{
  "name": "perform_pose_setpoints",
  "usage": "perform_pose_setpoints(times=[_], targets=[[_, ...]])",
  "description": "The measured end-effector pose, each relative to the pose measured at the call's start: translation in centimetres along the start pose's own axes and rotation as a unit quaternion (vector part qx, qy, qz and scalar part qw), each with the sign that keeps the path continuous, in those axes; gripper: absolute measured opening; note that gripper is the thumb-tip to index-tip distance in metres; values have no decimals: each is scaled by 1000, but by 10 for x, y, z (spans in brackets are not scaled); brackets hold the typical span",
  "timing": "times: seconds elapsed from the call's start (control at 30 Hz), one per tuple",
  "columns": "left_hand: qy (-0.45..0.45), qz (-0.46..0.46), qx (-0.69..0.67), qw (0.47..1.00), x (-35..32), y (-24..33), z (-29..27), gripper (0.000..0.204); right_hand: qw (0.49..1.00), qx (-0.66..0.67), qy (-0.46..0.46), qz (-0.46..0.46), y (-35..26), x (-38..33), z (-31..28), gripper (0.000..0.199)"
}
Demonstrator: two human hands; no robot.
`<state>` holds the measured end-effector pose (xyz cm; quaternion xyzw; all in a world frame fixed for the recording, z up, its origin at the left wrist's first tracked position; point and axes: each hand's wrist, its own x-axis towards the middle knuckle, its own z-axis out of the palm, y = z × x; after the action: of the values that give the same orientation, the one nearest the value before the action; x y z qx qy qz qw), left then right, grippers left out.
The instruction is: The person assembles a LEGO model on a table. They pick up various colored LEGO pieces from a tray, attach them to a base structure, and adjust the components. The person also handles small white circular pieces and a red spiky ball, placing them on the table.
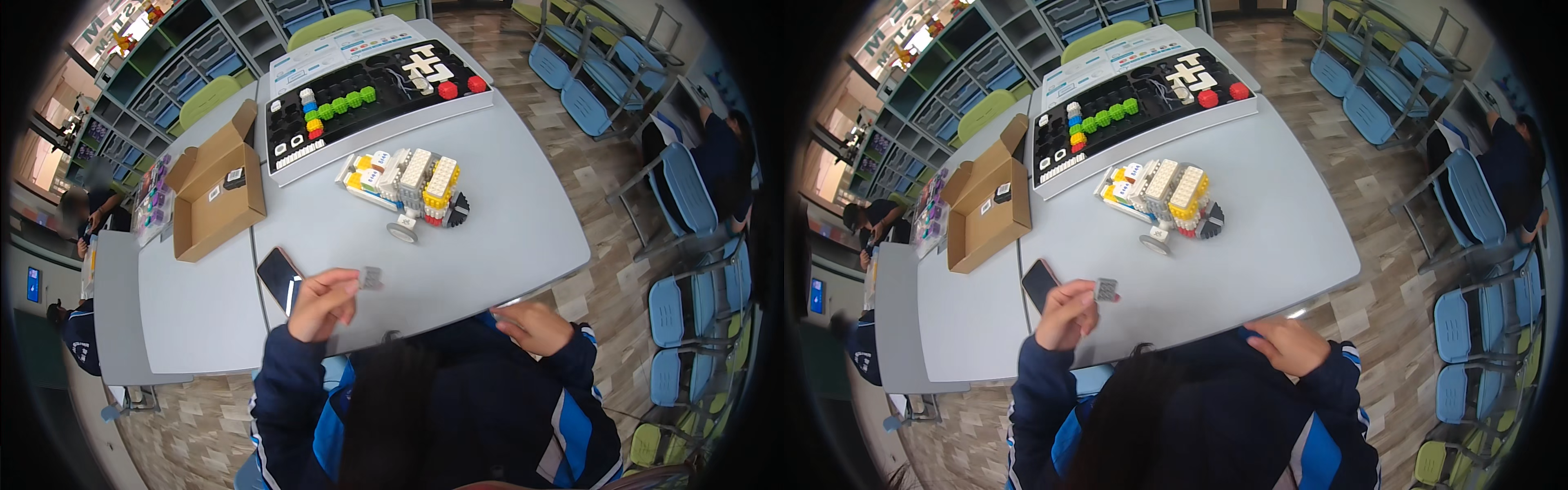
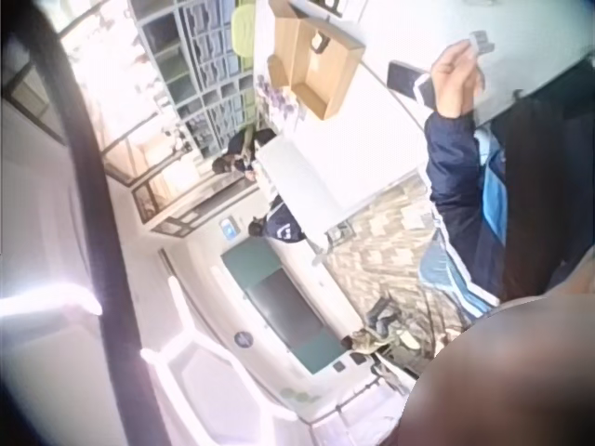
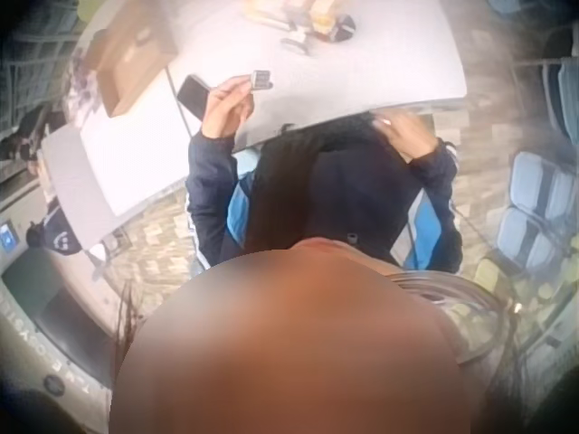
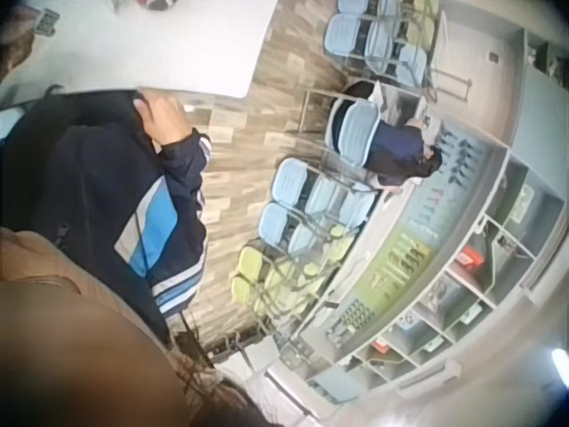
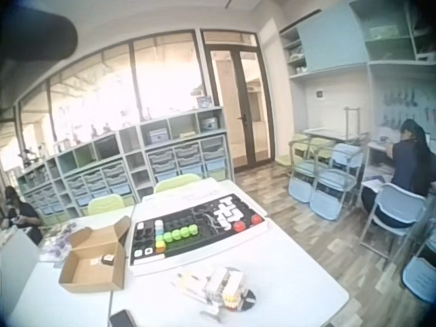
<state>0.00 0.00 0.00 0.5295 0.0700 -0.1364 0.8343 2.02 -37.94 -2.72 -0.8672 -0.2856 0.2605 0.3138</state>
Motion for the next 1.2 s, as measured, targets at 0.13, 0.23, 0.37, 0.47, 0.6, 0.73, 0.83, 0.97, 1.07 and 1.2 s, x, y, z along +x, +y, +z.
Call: perform_pose_setpoints(times=[0.13, 0.23, 0.37, 0.47, 0.6, 0.73, 0.83, 0.97, 1.07, 1.2], targets=[[-59, -141, -119, 981, 7, -27, 34, 26, 946, 87, 211, -229, -77, 21, -24, 40], [-83, -145, -83, 983, 13, -43, 46, 26, 926, 36, 255, -277, -96, 44, -14, 43], [-59, -118, -27, 991, 4, -43, 48, 25, 925, -16, 242, -292, -86, 68, 8, 42], [-55, -83, 15, 995, -2, -44, 47, 25, 926, -3, 217, -309, -86, 72, 7, 37], [-42, -31, 92, 994, -8, -43, 38, 29, 906, 46, 271, -321, -89, 71, -26, 30], [54, 43, 199, 978, -18, -62, 26, 25, 888, 59, 392, -233, -57, 73, -81, 29], [149, 80, 304, 938, -24, -103, 10, 22, 865, 210, 431, -150, -17, 96, -118, 31], [287, 179, 394, 855, -36, -140, 15, 20, 893, 106, 425, -104, 39, 155, -166, 34], [246, 342, 509, 750, -23, -171, -13, 22, 910, 27, 401, -104, 73, 208, -197, 34], [178, 292, 615, 711, -26, -188, -38, 34, 891, -115, 407, -166, 117, 286, -231, 38]])
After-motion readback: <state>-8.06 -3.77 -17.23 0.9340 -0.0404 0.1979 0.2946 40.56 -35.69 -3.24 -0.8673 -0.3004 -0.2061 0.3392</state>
